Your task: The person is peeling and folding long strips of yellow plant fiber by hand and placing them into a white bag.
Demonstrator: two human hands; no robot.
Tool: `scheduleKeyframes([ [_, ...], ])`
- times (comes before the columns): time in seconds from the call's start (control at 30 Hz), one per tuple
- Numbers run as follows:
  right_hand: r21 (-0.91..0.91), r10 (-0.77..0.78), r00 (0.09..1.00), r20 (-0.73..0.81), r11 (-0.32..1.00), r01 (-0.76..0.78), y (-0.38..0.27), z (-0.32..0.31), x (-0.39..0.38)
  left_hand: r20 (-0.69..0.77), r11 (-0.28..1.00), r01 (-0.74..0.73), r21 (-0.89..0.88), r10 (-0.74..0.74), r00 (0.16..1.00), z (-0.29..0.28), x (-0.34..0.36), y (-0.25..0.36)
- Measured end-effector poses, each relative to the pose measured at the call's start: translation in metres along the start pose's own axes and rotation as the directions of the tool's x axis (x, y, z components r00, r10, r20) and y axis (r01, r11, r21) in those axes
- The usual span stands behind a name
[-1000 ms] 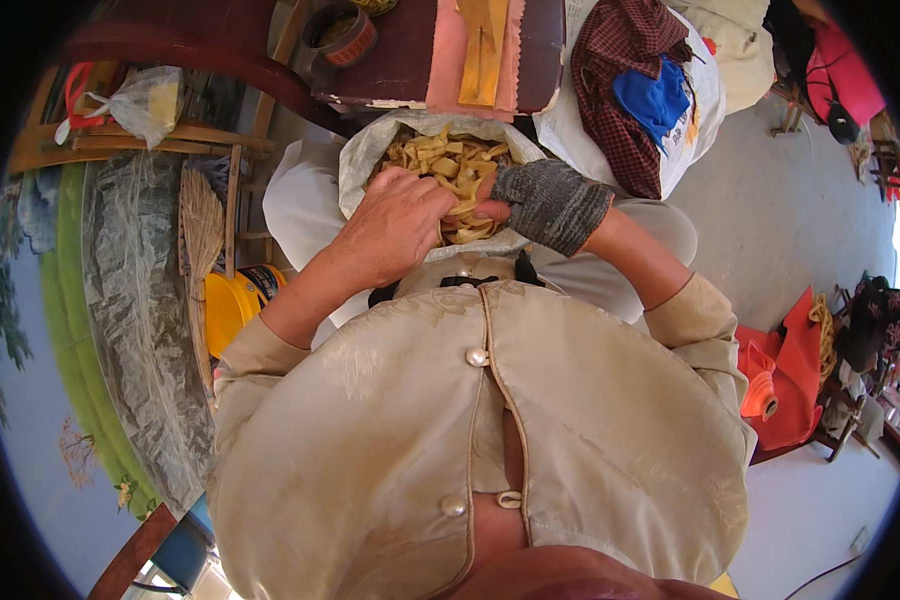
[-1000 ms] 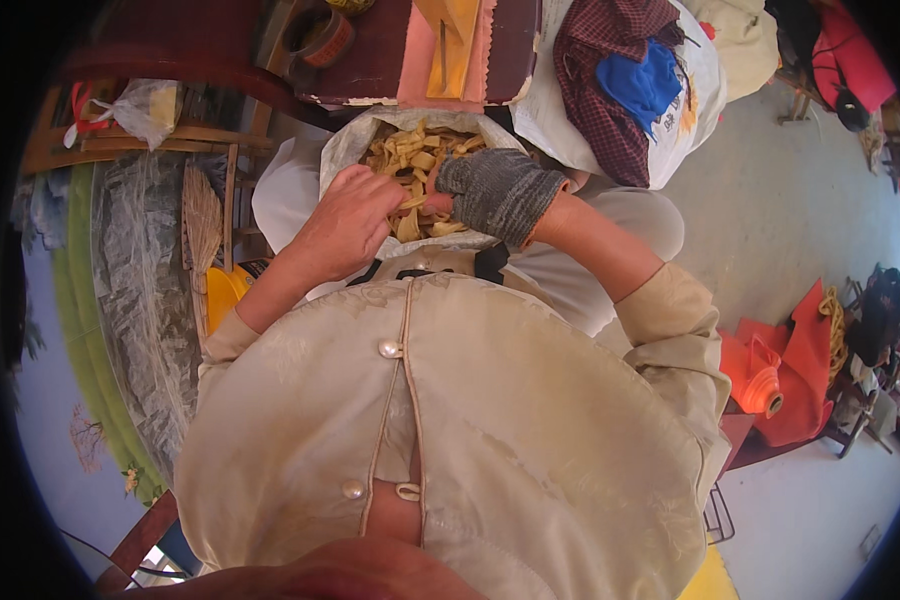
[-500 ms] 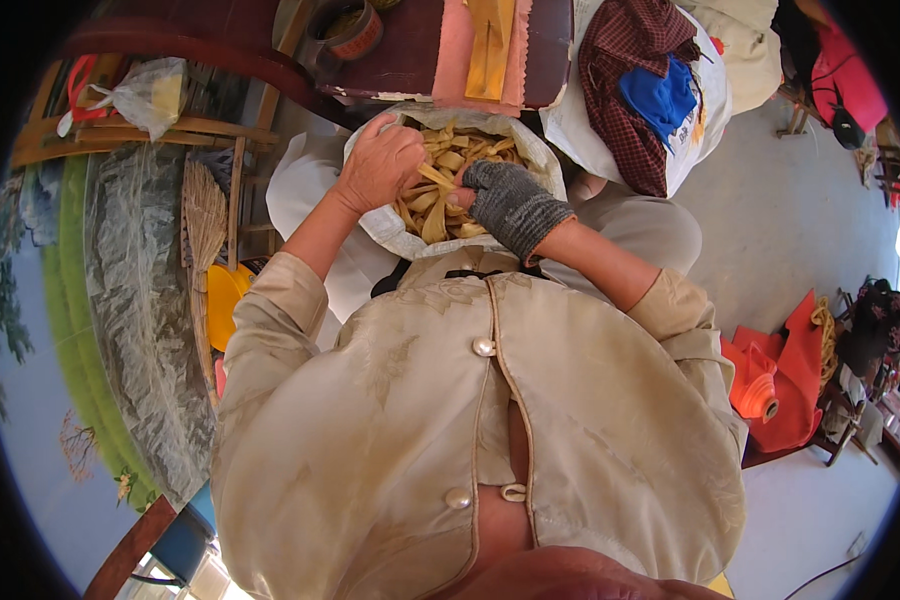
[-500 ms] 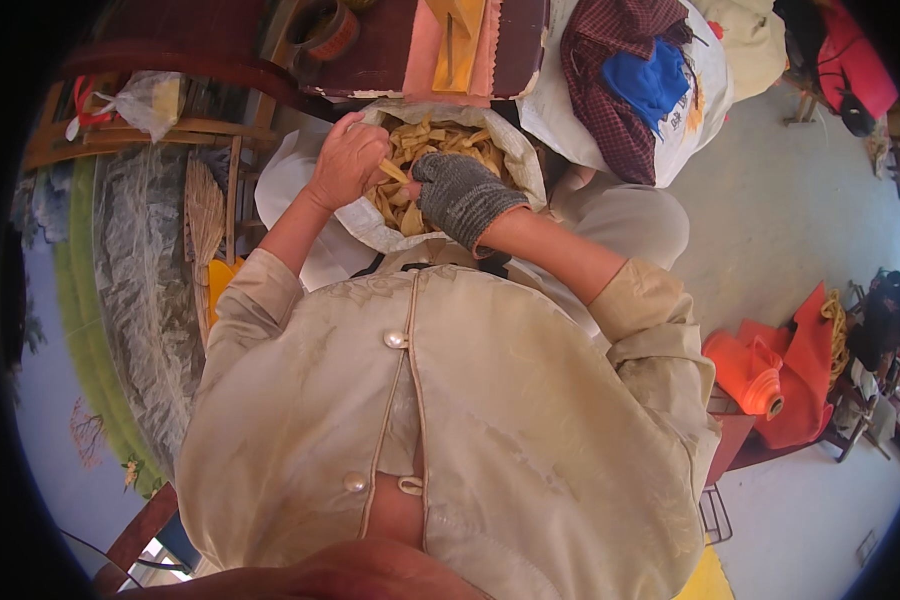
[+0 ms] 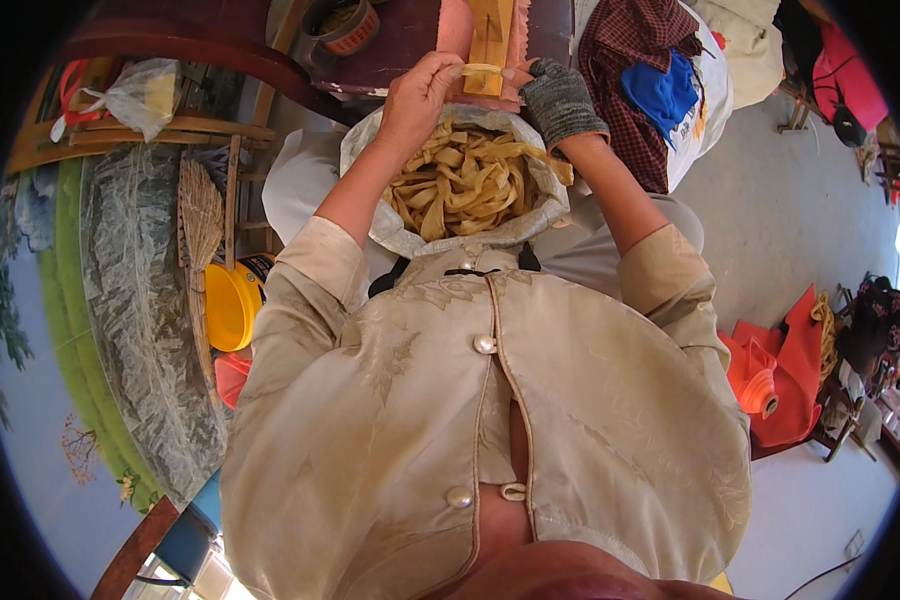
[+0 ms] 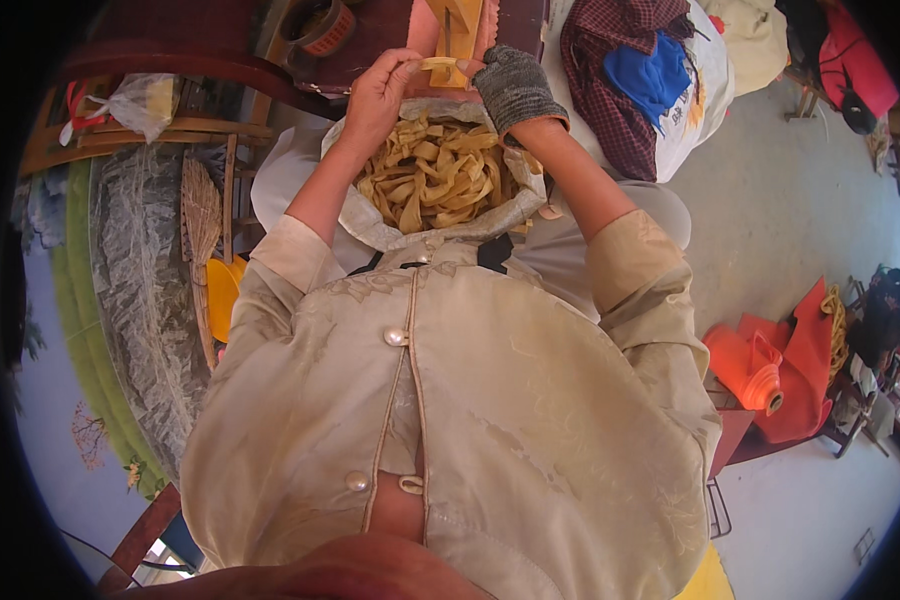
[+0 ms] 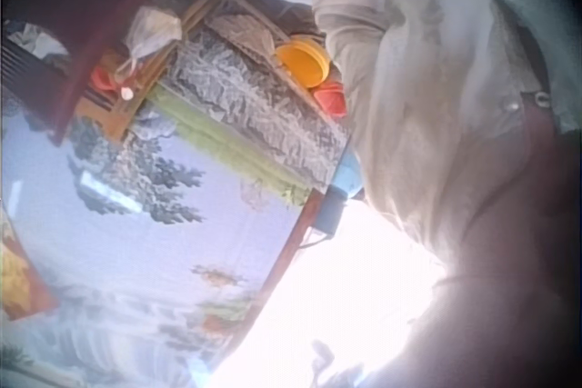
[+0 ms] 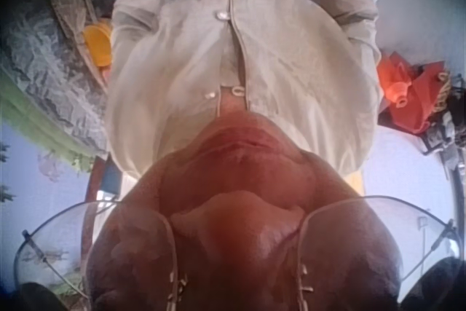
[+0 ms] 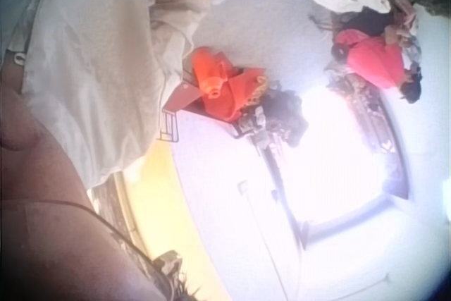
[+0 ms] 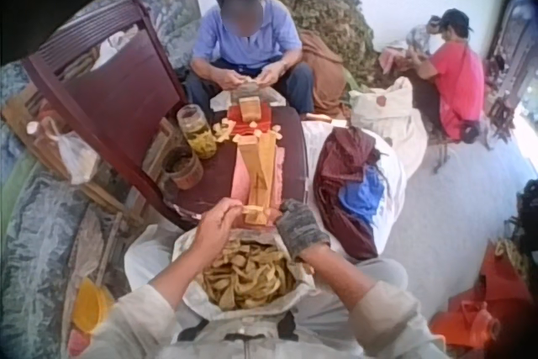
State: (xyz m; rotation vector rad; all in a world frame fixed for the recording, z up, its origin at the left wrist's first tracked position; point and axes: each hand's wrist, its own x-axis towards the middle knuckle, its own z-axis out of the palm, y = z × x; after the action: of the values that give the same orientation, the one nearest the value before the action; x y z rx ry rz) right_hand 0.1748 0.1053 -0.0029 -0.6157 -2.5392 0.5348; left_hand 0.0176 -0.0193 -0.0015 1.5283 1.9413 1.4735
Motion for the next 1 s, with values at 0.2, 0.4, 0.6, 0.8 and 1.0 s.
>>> scheduleKeyframes([
  [0.2, -0.090, 0.026, 0.998, 0.057, 0.996, -0.020, -0.004, -0.010, 0.016, 0.105, 0.997, 0.071, -0.041, -0.066, 0.992, -0.004, 0.011, -0.005],
  [0.4, -0.197, -0.177, 0.983, -0.052, 0.967, 0.164, 0.012, 0.001, 0.019, 0.065, 1.000, 0.012, -0.020, -0.010, 0.998, -0.003, 0.026, -0.007],
  [0.6, -0.037, 0.094, 0.995, -0.036, 0.995, -0.095, 0.001, 0.007, 0.026, 0.047, 0.978, 0.079, 0.193, -0.090, 0.995, 0.001, 0.038, -0.013],
  [0.8, -0.156, 0.319, 0.933, 0.164, 0.943, -0.295, 0.011, 0.032, 0.013, 0.070, 0.849, 0.164, 0.502, -0.229, 0.971, 0.007, 0.019, -0.019],
  [1.0, 0.362, 0.517, 0.825, 0.228, 0.741, -0.565, -0.003, 0.019, -0.010, 0.299, 0.609, 0.594, -0.525, -0.522, 0.799, -0.011, -0.007, 0.013],
])
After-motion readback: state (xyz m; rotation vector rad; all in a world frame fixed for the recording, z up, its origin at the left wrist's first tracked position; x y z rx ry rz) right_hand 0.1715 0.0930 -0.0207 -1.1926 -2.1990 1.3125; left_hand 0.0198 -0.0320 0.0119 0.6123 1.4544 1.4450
